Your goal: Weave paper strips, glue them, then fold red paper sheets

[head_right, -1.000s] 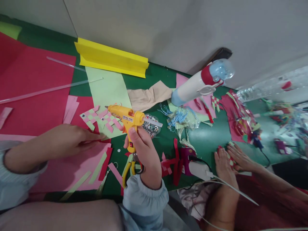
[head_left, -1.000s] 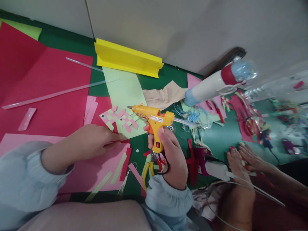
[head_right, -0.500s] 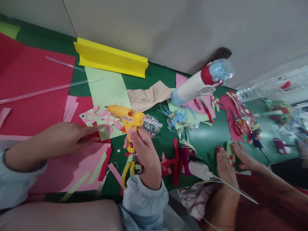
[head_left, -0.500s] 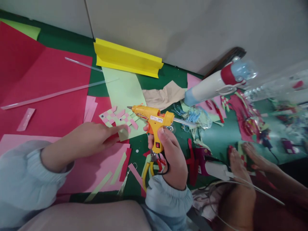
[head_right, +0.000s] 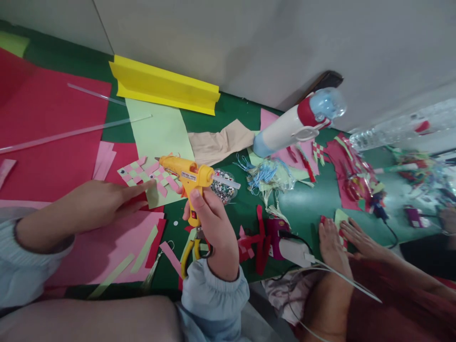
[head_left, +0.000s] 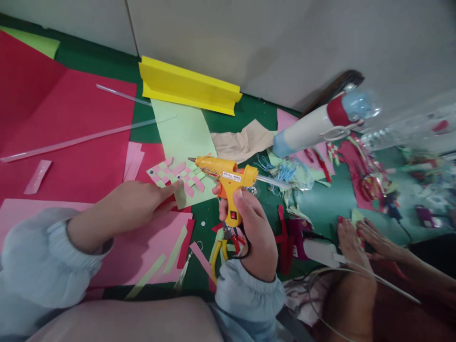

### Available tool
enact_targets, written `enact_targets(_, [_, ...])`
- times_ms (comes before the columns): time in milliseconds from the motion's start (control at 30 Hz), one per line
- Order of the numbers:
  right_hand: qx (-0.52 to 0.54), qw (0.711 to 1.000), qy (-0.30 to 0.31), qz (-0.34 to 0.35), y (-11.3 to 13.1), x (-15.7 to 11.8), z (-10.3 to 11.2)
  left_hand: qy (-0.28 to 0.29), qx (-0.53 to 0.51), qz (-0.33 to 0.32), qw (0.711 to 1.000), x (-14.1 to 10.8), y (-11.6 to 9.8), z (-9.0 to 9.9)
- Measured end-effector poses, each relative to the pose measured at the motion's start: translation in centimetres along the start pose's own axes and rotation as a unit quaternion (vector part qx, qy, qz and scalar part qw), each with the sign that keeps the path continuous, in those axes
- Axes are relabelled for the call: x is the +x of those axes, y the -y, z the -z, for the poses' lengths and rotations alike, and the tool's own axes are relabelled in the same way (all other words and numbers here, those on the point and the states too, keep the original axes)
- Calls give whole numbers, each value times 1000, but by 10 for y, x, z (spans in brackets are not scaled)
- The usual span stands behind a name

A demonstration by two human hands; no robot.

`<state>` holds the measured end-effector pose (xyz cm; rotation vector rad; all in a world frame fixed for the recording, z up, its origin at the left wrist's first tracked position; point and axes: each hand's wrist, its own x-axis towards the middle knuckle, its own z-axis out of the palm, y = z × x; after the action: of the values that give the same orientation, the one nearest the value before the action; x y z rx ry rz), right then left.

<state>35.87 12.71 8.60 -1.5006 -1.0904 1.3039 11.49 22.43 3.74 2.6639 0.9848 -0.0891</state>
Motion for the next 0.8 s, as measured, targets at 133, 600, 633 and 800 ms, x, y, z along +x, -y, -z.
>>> enact_targets(133, [-2,1000,0,7,-1,1,0,1,-18,-25,1000,0,0,-1])
enact_targets(600, [-1,1000,10,10,-2,2,0,2,-39,-53,998,2,-2,4])
enact_targets(633, [1,1000,11,11,-1,2,0,14,-56,-68,996,3,-3,5])
enact_targets(800, [3,1000,11,10,0,3,0,-5,-15,-18,1000,3,-5,9])
